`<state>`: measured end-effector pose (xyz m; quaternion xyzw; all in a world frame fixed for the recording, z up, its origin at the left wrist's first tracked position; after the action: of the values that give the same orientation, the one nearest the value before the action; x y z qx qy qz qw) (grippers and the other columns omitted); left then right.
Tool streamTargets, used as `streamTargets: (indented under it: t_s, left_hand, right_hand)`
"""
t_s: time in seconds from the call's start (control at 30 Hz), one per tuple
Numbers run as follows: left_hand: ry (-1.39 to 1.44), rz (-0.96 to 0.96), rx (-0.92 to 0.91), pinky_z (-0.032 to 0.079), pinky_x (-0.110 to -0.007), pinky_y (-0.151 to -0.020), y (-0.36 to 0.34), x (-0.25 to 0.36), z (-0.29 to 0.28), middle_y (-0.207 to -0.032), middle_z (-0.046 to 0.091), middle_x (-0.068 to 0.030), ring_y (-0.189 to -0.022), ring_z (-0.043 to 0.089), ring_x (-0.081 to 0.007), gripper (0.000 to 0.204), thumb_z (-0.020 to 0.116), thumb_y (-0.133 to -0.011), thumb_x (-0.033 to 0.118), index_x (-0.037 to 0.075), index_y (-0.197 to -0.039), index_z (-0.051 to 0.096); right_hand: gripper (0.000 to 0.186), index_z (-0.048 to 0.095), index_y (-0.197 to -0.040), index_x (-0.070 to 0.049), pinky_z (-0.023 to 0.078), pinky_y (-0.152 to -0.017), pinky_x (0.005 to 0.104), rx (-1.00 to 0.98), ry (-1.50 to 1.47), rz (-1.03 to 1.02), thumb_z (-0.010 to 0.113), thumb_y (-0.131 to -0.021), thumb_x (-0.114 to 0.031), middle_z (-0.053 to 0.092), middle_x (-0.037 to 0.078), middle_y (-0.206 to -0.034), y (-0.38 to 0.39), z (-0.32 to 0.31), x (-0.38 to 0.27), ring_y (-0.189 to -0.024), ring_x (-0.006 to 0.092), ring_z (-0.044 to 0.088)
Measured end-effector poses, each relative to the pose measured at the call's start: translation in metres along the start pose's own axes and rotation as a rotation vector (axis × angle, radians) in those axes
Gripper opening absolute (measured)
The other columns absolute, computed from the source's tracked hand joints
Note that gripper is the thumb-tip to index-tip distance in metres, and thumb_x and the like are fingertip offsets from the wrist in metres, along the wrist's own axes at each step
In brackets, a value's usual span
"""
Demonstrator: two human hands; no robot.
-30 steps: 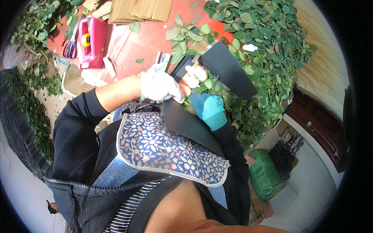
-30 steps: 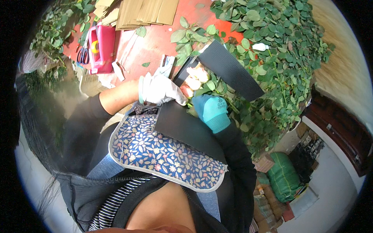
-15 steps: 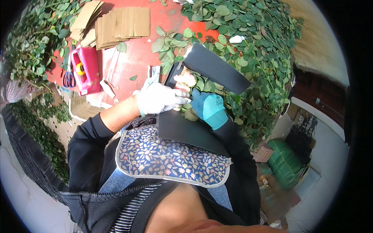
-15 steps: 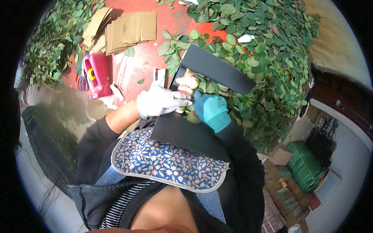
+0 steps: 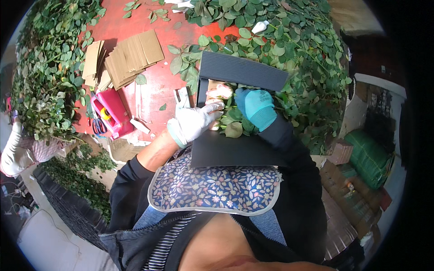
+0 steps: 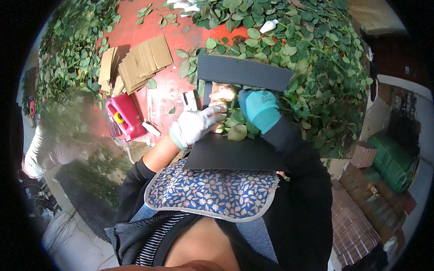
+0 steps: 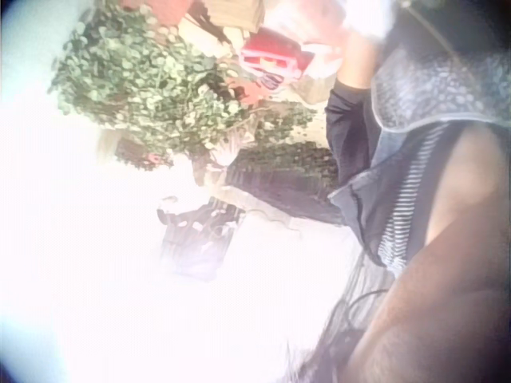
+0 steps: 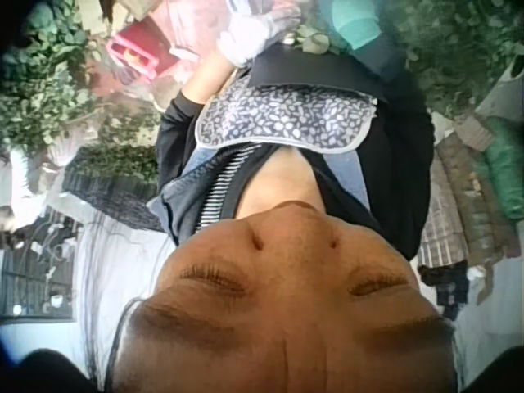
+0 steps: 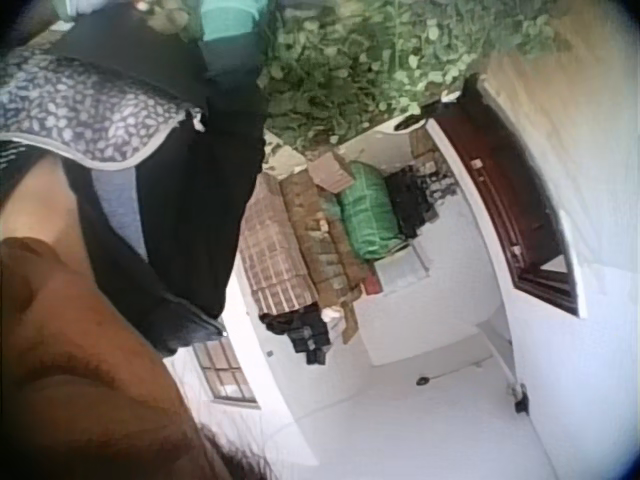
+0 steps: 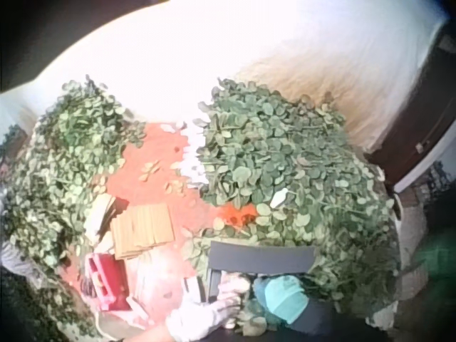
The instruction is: The person arranges white flowers and green leaves into a black foam block. They repeatedly pick up flowers and leaves from the table, place them into the foam, and adjust their positions. The person uses a stapler to secure the arrangement at intervals.
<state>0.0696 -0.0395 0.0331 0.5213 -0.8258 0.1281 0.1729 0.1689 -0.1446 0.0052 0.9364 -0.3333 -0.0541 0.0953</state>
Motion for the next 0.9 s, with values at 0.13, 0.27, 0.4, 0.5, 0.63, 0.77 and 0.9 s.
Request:
streamTargets:
  t_s: [0.13, 0.27, 0.4, 0.5, 0.63, 0.77, 0.9]
  left_hand:
    - [-0.015, 0.015, 0.041, 0.049, -0.032, -0.057, 0.002, -0.001, -0.002, -0.129, 0.061, 0.0085, -0.062, 0.067, -0.0145, 0.032, 0.059, -0.087, 0.022, 0.022, -0.118, 0.066]
    - [0.051, 0.009, -0.009, 0.049, -0.032, -0.060, 0.000, -0.003, 0.001, -0.129, 0.060, 0.0087, -0.070, 0.068, -0.0131, 0.032, 0.059, -0.089, 0.024, 0.022, -0.120, 0.065]
    - [0.132, -0.044, 0.012, 0.053, -0.035, -0.072, -0.007, -0.006, -0.009, -0.132, 0.057, 0.0006, -0.086, 0.068, -0.0221, 0.039, 0.065, -0.087, 0.026, 0.019, -0.126, 0.061]
    - [0.071, -0.181, -0.078, 0.056, -0.035, -0.063, -0.015, -0.015, -0.004, -0.139, 0.051, -0.0011, -0.087, 0.068, -0.0227, 0.042, 0.064, -0.089, 0.028, 0.018, -0.129, 0.059]
    - [-0.004, -0.179, -0.104, 0.056, -0.035, -0.065, -0.015, -0.013, 0.001, -0.139, 0.051, -0.0008, -0.086, 0.068, -0.0216, 0.038, 0.062, -0.089, 0.025, 0.017, -0.126, 0.059]
    - [-0.020, -0.191, -0.106, 0.055, -0.035, -0.064, -0.014, -0.018, 0.006, -0.136, 0.054, -0.0011, -0.082, 0.068, -0.0216, 0.036, 0.063, -0.086, 0.021, 0.016, -0.122, 0.061]
    - [-0.009, -0.140, -0.052, 0.055, -0.036, -0.064, -0.016, -0.014, -0.002, -0.129, 0.057, -0.0044, -0.079, 0.067, -0.0240, 0.037, 0.065, -0.081, 0.019, 0.013, -0.118, 0.061]
  right_hand:
    - [0.019, 0.065, -0.076, -0.005, 0.050, -0.048, 0.0467, -0.024, -0.080, -0.020, 0.054, -0.086, -0.016, 0.065, 0.015, -0.062, 0.003, 0.008, 0.004, -0.054, 0.0317, 0.065]
    - [0.020, 0.063, -0.079, -0.006, 0.049, -0.051, 0.0481, -0.086, -0.073, 0.026, 0.055, -0.089, -0.021, 0.065, 0.014, -0.063, 0.002, 0.013, 0.007, -0.057, 0.0324, 0.065]
    - [0.022, 0.064, -0.078, -0.007, 0.048, -0.051, 0.0500, -0.036, -0.129, 0.012, 0.053, -0.090, -0.022, 0.063, 0.014, -0.062, 0.004, 0.010, 0.007, -0.057, 0.0332, 0.064]
    - [0.015, 0.063, -0.083, -0.007, 0.048, -0.052, 0.0493, 0.022, -0.196, 0.002, 0.056, -0.088, -0.020, 0.063, 0.014, -0.065, 0.004, -0.003, 0.009, -0.061, 0.0336, 0.064]
    - [0.010, 0.060, -0.086, -0.007, 0.048, -0.055, 0.0483, 0.207, -0.304, 0.041, 0.062, -0.085, -0.016, 0.064, 0.014, -0.068, 0.012, -0.039, 0.016, -0.064, 0.0340, 0.064]
    - [0.019, 0.062, -0.100, -0.008, 0.050, -0.057, 0.0466, 0.302, -0.336, 0.086, 0.065, -0.084, -0.019, 0.066, 0.014, -0.073, 0.031, -0.081, 0.018, -0.065, 0.0341, 0.065]
    - [0.026, 0.063, -0.112, -0.011, 0.050, -0.049, 0.0443, 0.429, -0.234, 0.096, 0.061, -0.087, -0.019, 0.066, 0.012, -0.068, 0.050, -0.141, 0.012, -0.054, 0.0294, 0.064]
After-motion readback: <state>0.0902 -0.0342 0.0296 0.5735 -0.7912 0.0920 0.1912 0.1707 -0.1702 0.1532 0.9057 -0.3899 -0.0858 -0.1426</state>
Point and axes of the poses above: each hand's wrist, its own y-axis away from the middle knuckle, its own z-axis out of the palm, x = y × z, the point moved 9 cm from there along -y, towards the middle knuckle
